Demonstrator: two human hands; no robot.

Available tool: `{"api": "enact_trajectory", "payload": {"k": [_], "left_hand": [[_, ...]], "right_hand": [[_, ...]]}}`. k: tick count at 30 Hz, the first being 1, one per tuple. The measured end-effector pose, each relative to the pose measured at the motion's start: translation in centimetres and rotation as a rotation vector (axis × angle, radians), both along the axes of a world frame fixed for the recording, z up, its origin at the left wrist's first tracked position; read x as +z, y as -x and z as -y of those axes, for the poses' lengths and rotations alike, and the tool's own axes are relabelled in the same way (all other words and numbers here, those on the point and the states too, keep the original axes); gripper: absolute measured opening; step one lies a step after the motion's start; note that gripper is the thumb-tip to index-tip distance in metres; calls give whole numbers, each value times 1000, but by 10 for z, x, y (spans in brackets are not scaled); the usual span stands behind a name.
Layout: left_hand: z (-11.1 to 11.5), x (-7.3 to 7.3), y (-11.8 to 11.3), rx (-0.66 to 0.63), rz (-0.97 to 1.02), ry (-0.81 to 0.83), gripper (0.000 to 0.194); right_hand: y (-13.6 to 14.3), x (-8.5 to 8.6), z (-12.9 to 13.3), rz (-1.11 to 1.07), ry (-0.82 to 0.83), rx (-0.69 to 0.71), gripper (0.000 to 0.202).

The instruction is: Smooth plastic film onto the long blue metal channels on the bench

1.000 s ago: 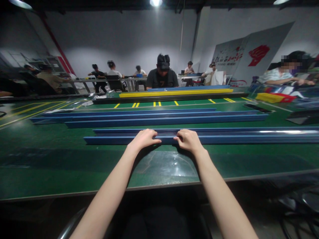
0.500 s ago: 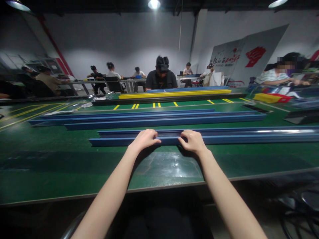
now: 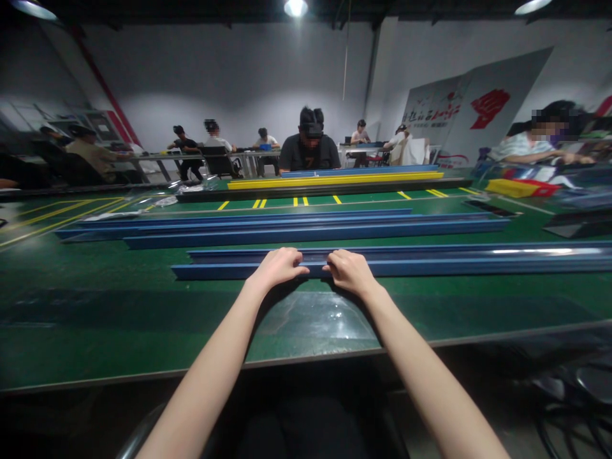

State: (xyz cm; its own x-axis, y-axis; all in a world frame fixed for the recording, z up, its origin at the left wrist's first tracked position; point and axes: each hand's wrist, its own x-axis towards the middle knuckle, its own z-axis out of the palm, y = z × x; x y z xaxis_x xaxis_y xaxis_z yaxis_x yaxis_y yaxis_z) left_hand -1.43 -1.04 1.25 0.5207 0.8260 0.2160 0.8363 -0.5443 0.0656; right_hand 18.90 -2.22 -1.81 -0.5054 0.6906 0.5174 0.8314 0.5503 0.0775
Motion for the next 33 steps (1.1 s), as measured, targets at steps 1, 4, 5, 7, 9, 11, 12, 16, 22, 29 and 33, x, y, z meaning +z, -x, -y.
{"api": "enact_trajectory", "payload": {"k": [1, 4, 5, 7, 9, 11, 12, 16, 22, 29, 33], "left_hand": [[0, 0, 1, -5, 3, -1, 28], [1, 1, 2, -11, 8, 17, 29], [1, 1, 3, -9, 7, 25, 29], [1, 2, 4, -4, 2, 38, 30], [1, 3, 5, -1, 4, 53, 30], [1, 4, 6, -11, 17, 76, 28], [0, 4, 6, -19, 27, 86, 27], [-1, 7, 5, -21, 54, 119, 25], [-2, 10, 3, 0, 31, 163, 27], [-3, 0, 16, -166, -160, -4, 27], [-5, -5, 27, -232, -179, -74, 27]], "right_hand": [[0, 1, 0, 11, -2, -6, 26], [-1, 3, 1, 35, 3, -18, 26], [-2, 4, 1, 39, 11, -22, 26], [-5, 6, 3, 39, 31, -33, 25], [-10, 8, 5, 30, 43, -45, 26], [-14, 9, 6, 20, 47, -58, 26], [-16, 9, 7, 16, 47, -65, 27], [-20, 9, 8, 1, 45, -77, 28], [-18, 8, 9, -24, 47, -59, 26], [-9, 10, 11, 61, 71, -83, 26], [1, 11, 10, 142, 89, -66, 28]]}}
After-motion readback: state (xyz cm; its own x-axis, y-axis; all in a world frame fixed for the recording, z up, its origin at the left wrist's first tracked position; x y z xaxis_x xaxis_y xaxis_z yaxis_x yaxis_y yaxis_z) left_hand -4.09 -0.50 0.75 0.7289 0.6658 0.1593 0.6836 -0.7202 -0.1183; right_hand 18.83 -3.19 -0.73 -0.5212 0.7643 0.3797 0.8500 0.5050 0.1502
